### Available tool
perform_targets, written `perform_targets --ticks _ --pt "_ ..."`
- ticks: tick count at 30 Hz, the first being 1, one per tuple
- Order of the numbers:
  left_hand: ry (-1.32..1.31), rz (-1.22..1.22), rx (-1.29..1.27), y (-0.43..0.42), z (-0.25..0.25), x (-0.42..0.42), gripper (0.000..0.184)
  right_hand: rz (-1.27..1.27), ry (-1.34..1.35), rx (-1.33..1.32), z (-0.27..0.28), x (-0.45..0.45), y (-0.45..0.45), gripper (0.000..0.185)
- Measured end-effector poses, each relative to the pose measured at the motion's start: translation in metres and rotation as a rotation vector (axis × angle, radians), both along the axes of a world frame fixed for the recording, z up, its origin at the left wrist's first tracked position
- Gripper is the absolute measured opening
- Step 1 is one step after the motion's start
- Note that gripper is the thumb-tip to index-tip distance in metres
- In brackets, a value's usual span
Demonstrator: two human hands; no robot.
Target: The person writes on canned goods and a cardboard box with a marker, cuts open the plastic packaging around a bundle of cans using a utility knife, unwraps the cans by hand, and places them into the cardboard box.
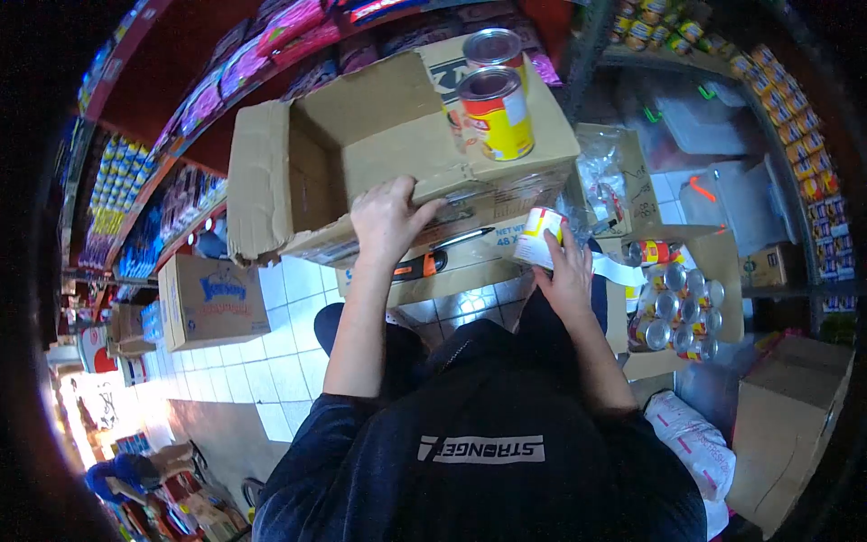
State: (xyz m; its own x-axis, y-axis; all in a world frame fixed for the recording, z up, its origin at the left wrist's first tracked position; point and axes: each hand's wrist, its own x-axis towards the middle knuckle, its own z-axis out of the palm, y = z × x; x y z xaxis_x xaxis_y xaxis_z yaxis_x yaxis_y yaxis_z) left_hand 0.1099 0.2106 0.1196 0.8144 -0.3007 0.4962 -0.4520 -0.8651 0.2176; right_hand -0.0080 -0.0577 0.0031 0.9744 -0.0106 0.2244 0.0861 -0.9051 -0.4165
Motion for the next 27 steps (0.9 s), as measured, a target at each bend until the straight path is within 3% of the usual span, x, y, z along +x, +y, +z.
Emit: perform_targets --ticks 6,12,19,22,25,27 --pt "-0.043 0.037 -0.007 -0.001 -0.005 0.004 0.041 0.013 0.021 -0.059 -0.006 0.002 -0.004 0.077" --pt "0.144 0.067 0.038 0.001 -0.002 0.015 0.038 0.02 0.027 -0.08 -0.01 0.006 -0.005 0.082" --pt "0.047 0.062 0.016 0.0 0.0 0.02 0.043 0.025 -0.007 -0.065 -0.006 0.007 -0.004 0.081" --pt "0.36 0.113 0.145 -0.004 0.02 0.016 0.052 0.039 -0.017 -0.04 -0.009 0.006 -0.006 0.083" --pt "0.523 -0.144 -0.696 0.001 0.021 0.044 0.094 0.036 -0.026 -0.018 -0.01 0.003 -0.003 0.08" --pt "0.573 -0.18 -0.781 -0.017 0.041 0.063 0.113 0.044 -0.016 0.006 -0.009 0.005 -0.005 0.079"
